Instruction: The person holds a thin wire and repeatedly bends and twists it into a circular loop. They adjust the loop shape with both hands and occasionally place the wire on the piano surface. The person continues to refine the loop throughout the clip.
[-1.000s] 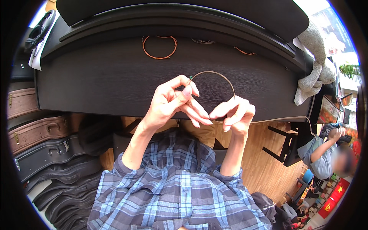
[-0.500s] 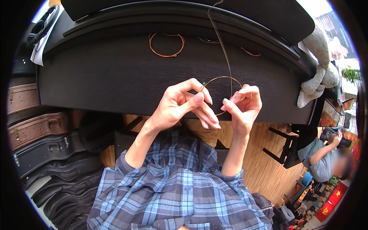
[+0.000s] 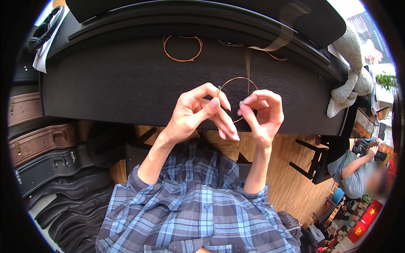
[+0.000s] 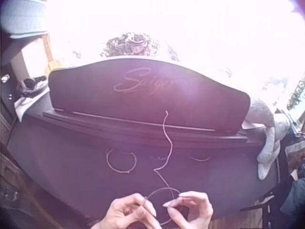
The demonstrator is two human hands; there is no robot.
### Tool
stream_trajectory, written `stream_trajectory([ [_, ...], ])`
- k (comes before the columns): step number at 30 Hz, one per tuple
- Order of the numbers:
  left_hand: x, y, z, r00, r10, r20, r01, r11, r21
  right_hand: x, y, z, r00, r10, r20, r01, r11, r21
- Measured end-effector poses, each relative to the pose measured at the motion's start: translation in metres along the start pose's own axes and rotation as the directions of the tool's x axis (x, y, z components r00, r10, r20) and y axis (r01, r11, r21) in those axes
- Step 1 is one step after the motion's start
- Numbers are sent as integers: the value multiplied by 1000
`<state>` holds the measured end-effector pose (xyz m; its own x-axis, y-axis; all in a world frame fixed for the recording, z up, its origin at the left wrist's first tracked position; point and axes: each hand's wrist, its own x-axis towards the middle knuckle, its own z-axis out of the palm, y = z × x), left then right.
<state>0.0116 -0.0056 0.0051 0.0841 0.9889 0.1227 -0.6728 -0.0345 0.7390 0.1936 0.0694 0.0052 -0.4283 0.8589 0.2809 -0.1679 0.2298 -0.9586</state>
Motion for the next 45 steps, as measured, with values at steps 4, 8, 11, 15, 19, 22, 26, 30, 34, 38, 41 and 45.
stream_trajectory([
  [4,0,-1,-4,999,50,-2,-50,999,12,3,2,6,999,-50,8,50,993,-103],
  [8,-1,-3,-6,993,98,-65,-98,995,9,5,4,6,1000,-11,-28,7,988,-153],
  [11,-1,-3,-7,986,141,-86,-146,988,-53,4,4,6,994,-29,-106,3,972,-237],
  [15,-1,-5,-5,980,167,-111,-171,985,-29,3,4,8,979,-73,-188,19,962,-272],
  [19,-1,-4,-5,983,146,-109,-150,988,-30,4,5,4,964,-18,-267,-10,995,-103],
  [22,0,-5,-5,974,189,-127,-197,979,-56,5,4,-1,949,30,-314,8,993,119],
  [26,0,-3,-11,955,197,-221,-249,938,-239,6,2,-8,936,134,-325,15,909,417],
  [30,-1,-3,-12,952,200,-232,-246,951,-190,5,0,-16,977,177,-119,-124,924,361],
  [34,-3,-3,-15,939,239,-245,-306,907,-289,8,3,-23,983,166,76,-182,893,412],
  [38,-3,-4,-17,937,261,-231,-329,882,-337,7,5,-22,987,163,15,-155,902,404],
  [41,-4,-5,-18,933,269,-237,-337,886,-319,4,7,-21,981,145,-126,-91,927,364],
  [45,-5,-5,-18,922,273,-275,-368,838,-402,5,12,-25,977,76,-199,59,801,596],
])
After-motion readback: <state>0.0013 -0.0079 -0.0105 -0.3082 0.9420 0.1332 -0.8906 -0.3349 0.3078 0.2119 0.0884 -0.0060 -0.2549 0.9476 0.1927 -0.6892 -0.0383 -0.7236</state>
